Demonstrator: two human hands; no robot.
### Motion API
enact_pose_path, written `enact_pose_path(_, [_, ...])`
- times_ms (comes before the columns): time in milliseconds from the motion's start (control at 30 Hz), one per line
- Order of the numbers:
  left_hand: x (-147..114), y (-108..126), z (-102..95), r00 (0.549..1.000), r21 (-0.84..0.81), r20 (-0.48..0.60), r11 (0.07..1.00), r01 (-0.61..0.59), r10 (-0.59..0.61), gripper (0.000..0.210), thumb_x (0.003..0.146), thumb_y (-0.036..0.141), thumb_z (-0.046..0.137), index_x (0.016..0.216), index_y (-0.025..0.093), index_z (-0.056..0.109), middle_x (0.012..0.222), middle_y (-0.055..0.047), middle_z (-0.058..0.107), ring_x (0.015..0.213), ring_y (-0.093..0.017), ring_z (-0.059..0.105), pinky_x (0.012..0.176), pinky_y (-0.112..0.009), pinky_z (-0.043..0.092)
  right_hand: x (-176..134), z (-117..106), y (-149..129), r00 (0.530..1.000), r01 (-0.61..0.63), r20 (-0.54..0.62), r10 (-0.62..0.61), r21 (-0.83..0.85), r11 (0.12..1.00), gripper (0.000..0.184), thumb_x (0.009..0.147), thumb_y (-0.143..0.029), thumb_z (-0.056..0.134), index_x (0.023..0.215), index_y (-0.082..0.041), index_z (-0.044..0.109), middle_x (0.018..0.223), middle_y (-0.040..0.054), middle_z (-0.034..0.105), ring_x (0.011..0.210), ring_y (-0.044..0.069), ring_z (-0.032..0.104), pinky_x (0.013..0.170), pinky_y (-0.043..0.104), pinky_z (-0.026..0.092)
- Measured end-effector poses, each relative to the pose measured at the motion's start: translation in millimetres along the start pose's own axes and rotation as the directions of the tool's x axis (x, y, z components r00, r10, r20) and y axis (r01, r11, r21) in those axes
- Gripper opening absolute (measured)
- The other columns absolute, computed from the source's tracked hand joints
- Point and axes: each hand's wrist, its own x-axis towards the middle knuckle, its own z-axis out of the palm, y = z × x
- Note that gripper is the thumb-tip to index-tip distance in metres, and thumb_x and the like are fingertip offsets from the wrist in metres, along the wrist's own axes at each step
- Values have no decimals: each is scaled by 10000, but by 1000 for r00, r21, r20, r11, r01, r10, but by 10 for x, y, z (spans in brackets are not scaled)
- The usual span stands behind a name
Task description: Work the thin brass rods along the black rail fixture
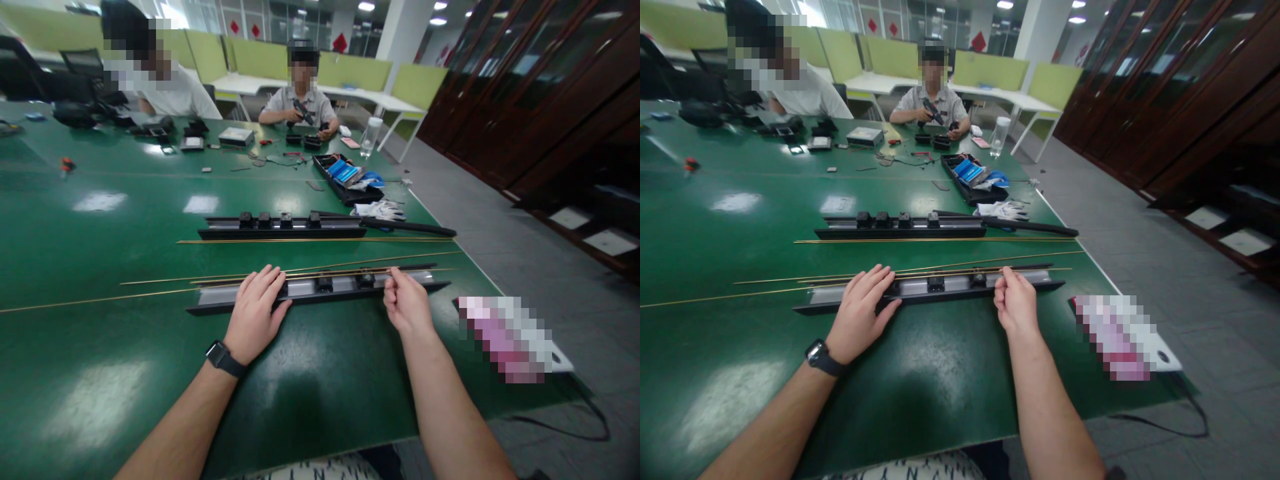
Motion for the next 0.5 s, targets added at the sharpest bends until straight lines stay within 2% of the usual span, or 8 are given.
enact_pose_path(133, [7, 9, -12, 1000, 8, 4, 1000, 1, -1, 492, 963, 313, 564, 1436, 193, 500, 1469, -129, 564, 1421, -285, 464, 1191, -515, 346, 20, -32, -35, 999, 3, -53, -2, 14, 1000, 242, 790, -323, 789, 804, -179, 595, 541, -59, 566, 316, 45, 376, 226, 136, 222])
enact_pose_path(333, [18, 20, -31, 1000, 1, -3, 1000, -1, 1, 491, 965, 305, 558, 1441, 200, 496, 1463, -133, 568, 1413, -293, 473, 1185, -527, 351, -5, -6, 9, 998, -31, 58, 32, -28, 999, 262, 758, -323, 819, 816, -159, 623, 552, -37, 590, 318, 40, 383, 231, 128, 230])
enact_pose_path(500, [10, 8, -16, 1000, -15, 0, 1000, 2, -2, 516, 956, 308, 563, 1457, 213, 486, 1471, -129, 562, 1418, -297, 469, 1182, -536, 355, -4, -2, 5, 999, -24, 21, 24, -11, 1000, 269, 796, -369, 787, 837, -173, 607, 539, -38, 582, 305, 51, 391, 227, 132, 222])
